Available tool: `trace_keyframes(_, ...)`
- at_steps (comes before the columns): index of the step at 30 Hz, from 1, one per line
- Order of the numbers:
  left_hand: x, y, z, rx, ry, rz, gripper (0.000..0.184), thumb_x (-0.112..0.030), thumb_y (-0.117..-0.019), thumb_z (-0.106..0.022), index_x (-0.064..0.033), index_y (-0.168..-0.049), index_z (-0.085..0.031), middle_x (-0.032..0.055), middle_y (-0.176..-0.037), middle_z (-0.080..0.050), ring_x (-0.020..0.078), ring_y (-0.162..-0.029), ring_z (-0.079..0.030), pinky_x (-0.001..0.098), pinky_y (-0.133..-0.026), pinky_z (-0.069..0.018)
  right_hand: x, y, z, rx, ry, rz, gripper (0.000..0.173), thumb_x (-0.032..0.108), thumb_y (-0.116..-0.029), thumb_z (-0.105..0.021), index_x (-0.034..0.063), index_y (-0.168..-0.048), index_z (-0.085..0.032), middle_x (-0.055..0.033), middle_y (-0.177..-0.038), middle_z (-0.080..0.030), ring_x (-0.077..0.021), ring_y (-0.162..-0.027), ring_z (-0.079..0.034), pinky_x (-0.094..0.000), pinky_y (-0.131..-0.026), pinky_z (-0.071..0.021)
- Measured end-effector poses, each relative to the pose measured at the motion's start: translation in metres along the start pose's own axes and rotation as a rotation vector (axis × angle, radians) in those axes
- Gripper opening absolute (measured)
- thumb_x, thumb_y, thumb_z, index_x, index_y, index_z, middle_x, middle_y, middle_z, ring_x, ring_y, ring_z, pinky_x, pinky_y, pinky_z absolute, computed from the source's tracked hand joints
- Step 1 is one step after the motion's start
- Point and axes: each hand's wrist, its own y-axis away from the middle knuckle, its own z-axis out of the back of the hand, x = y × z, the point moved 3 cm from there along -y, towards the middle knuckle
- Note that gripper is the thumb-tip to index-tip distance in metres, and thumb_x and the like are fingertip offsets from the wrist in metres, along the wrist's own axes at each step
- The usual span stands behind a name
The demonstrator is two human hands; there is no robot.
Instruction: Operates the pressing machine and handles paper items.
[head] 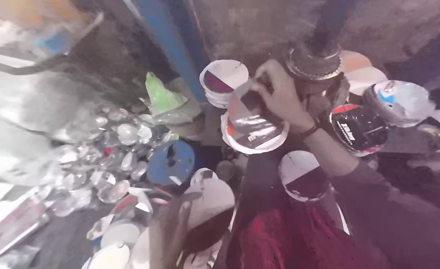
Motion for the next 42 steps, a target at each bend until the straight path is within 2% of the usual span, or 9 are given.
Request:
trace_keyframes(4, -0.019, -0.029, -0.026, 0.000, 0.497, -0.082, 0.058, -0.059, -0.1028, -0.035, -0.0167, -0.113, -0.074, -0.0090, -0.114, -0.073, 0.0030, -0.110, -0.065, 0.0233, -0.098, -0.0522, 0.032, 0.016, 0.037, 0.007, -0.564, -0.146, 0.008, 0.006, -0.1017, -0.055, 0.0067, -0.109, -0.053, 0.0076, -0.084, -0.063, 0.0038, -0.065, -0.057, -0.0142, -0.058, -0.0511)
trace_keyframes(10, -0.037, -0.049, -0.076, -0.211, 0.665, 0.048, 0.017, -0.009, -0.0968, -0.057, -0.0133, -0.086, -0.069, -0.0168, -0.073, -0.064, -0.0074, -0.065, -0.059, 0.0111, -0.060, -0.0517, 0.062, 0.050, -0.014, 0.355, -0.141, 0.028, 0.023, 0.017, -0.0997, -0.060, 0.0043, -0.113, -0.073, -0.0092, -0.109, -0.071, -0.0181, -0.097, -0.067, -0.0362, -0.087, -0.0566)
trace_keyframes(15, -0.010, -0.032, -0.048, -0.380, 0.716, 0.124, 0.018, -0.008, -0.0997, -0.049, -0.0114, -0.117, -0.054, -0.0169, -0.088, -0.065, -0.0074, -0.071, -0.061, 0.0109, -0.063, -0.0532, -0.023, 0.024, -0.047, 0.524, 0.375, -0.139, 0.060, 0.049, -0.1026, -0.055, 0.0068, -0.145, -0.055, -0.0192, -0.149, -0.053, -0.0423, -0.144, -0.042, -0.0701, -0.115, -0.0257)
trace_keyframes(18, 0.011, -0.023, -0.035, -0.428, 0.698, 0.195, 0.061, -0.008, -0.0957, -0.045, -0.0033, -0.153, -0.026, -0.0058, -0.125, -0.057, -0.0036, -0.097, -0.061, 0.0154, -0.082, -0.0537, -0.011, 0.016, -0.028, 0.223, 0.230, -0.065, 0.033, 0.023, -0.0985, -0.067, 0.0000, -0.121, -0.065, -0.0209, -0.124, -0.067, -0.0383, -0.119, -0.062, -0.0594, -0.102, -0.0431)
trace_keyframes(23, 0.008, -0.026, -0.047, -0.221, 0.886, 0.051, 0.030, -0.026, -0.1023, -0.049, -0.0170, -0.113, -0.075, -0.0054, -0.114, -0.073, 0.0067, -0.106, -0.067, 0.0255, -0.093, -0.0543, 0.015, 0.016, 0.017, 0.103, -0.547, -0.166, 0.007, 0.005, -0.1004, -0.055, 0.0045, -0.107, -0.056, 0.0059, -0.084, -0.064, 0.0036, -0.067, -0.059, -0.0138, -0.060, -0.0518)
trace_keyframes(26, -0.020, -0.032, -0.074, -0.168, 0.857, 0.197, 0.034, -0.043, -0.1048, -0.047, -0.0179, -0.107, -0.070, -0.0134, -0.095, -0.073, -0.0019, -0.087, -0.068, 0.0183, -0.079, -0.0575, 0.060, 0.047, -0.006, 0.369, -0.330, -0.114, 0.014, 0.011, -0.0974, -0.065, 0.0022, -0.106, -0.070, -0.0055, -0.085, -0.068, -0.0108, -0.068, -0.063, -0.0290, -0.062, -0.0549)
trace_keyframes(30, -0.025, -0.045, -0.085, -0.239, 0.741, 0.102, 0.019, -0.010, -0.1004, -0.053, -0.0160, -0.090, -0.067, -0.0164, -0.074, -0.064, -0.0053, -0.066, -0.060, 0.0137, -0.062, -0.0528, 0.054, 0.045, -0.028, 0.379, 0.065, 0.039, 0.031, 0.025, -0.1026, -0.058, 0.0081, -0.123, -0.072, -0.0116, -0.122, -0.069, -0.0301, -0.115, -0.064, -0.0532, -0.098, -0.0505)
trace_keyframes(36, -0.003, -0.040, -0.047, -0.408, 0.822, 0.109, 0.053, -0.002, -0.1003, -0.036, 0.0045, -0.152, -0.026, -0.0001, -0.144, -0.051, 0.0004, -0.118, -0.057, 0.0189, -0.097, -0.0500, -0.010, 0.026, -0.032, 0.287, 0.430, -0.056, 0.037, 0.030, -0.1004, -0.065, 0.0034, -0.126, -0.066, -0.0202, -0.135, -0.061, -0.0440, -0.128, -0.055, -0.0682, -0.102, -0.0394)
trace_keyframes(42, 0.010, -0.036, -0.057, -0.422, 1.095, 0.118, 0.040, -0.010, -0.1047, -0.041, -0.0093, -0.144, -0.047, -0.0069, -0.125, -0.067, 0.0035, -0.107, -0.066, 0.0231, -0.090, -0.0573, 0.013, 0.020, 0.028, -0.035, -0.010, -0.098, 0.020, 0.007, -0.1040, -0.054, 0.0010, -0.123, -0.056, -0.0111, -0.096, -0.065, -0.0123, -0.075, -0.062, -0.0262, -0.067, -0.0538)
